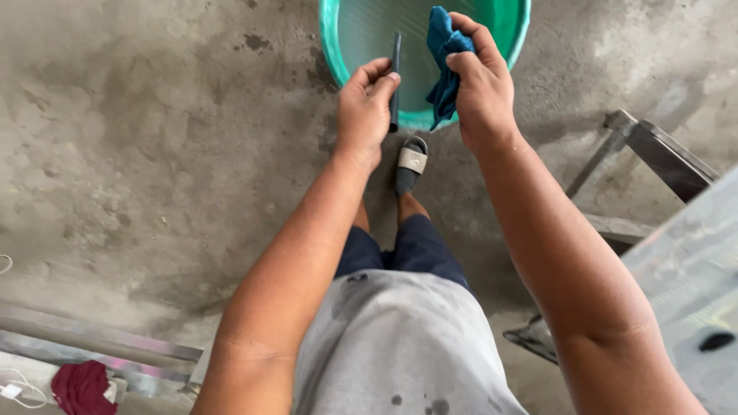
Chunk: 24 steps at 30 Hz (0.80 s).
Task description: The person cleans a large, flat car part, likely a door panel, using a blue cloth and a black sanding block. They wipe the surface, sand specific areas, and periodically rinse the cloth and sanding block in a green bucket of water.
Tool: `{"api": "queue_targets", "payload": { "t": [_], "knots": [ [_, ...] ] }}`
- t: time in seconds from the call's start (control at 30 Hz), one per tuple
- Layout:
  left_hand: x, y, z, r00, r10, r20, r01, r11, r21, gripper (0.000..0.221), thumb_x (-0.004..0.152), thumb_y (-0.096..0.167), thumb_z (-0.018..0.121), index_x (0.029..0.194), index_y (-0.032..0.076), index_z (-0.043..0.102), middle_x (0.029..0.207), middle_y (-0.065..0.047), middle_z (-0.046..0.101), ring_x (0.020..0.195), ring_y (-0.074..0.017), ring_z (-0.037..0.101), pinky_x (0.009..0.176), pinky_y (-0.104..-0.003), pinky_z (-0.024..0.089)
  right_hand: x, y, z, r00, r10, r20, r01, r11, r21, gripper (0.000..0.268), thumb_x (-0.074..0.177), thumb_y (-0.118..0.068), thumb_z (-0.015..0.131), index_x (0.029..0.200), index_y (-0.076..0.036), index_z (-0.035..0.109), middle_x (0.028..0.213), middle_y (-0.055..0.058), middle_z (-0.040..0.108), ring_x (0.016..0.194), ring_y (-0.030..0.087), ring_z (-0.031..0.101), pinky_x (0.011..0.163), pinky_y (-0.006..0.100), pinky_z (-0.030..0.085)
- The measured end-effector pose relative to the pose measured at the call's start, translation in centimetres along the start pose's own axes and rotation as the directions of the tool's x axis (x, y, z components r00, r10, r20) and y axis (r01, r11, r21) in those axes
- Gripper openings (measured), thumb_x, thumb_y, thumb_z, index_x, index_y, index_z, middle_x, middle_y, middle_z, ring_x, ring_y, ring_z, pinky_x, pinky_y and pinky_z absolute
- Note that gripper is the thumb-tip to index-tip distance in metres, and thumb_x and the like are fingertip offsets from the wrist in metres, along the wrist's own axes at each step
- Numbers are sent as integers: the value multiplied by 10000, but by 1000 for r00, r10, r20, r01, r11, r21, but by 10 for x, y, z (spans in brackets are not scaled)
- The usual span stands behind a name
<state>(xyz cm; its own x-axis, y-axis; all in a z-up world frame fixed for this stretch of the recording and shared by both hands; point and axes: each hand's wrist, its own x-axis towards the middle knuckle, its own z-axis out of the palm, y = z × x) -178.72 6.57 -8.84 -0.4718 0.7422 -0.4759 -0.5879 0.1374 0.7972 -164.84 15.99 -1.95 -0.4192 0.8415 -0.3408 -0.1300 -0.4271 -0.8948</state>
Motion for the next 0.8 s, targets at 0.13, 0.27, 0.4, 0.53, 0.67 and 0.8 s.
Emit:
{"api": "queue_targets", "payload": {
  "t": [0.13,0.27,0.4,0.53,0.67,0.8],
  "knots": [
    [37,-23,22,1000,-5,-7,5,1000,-12,280,969,29,659,1236,-55,637,1109,-86,731,1012,-127,700,903,-259,557,54,57,-26,997,-79,15,80,973,-216,489,977,38,529,1460,-33,567,1325,91,643,1189,166,612,1074,294,496],
    [82,-61,13,992,21,-125,3,983,182,301,923,47,683,1208,-45,654,1037,-82,732,905,-143,687,802,-290,550,90,132,-46,983,-174,-59,89,734,-673,600,866,-8,637,1449,8,495,1280,211,646,1170,313,622,1015,372,498],
    [95,-81,5,981,29,-193,57,902,428,302,884,109,699,1146,-40,692,973,-97,739,873,-173,691,810,-328,562,98,160,-59,982,-41,-183,-132,541,-831,577,795,-54,689,1347,36,549,1144,255,673,1061,387,643,930,429,518],
    [92,-59,9,975,-48,-219,142,887,440,275,908,138,670,1089,-67,700,951,-125,750,856,-204,688,801,-353,557,81,105,-27,909,235,-343,-402,710,-579,414,830,-84,666,1236,-7,642,1016,146,722,938,279,697,831,358,556],
    [82,-64,7,974,-118,-191,164,955,246,285,905,127,650,1141,-28,692,1018,-87,737,916,-167,671,834,-327,538,57,74,-19,893,374,-250,-399,915,-58,323,871,-98,681,1171,21,679,978,81,691,894,205,650,800,324,542],
    [93,-77,-1,974,-97,-206,143,965,221,325,891,122,674,1182,-24,672,1042,-83,725,949,-165,679,853,-310,532,79,105,-36,909,195,-368,-325,885,-334,310,870,-107,686,1149,29,685,974,77,696,887,197,646,786,323,521]
  ]
}}
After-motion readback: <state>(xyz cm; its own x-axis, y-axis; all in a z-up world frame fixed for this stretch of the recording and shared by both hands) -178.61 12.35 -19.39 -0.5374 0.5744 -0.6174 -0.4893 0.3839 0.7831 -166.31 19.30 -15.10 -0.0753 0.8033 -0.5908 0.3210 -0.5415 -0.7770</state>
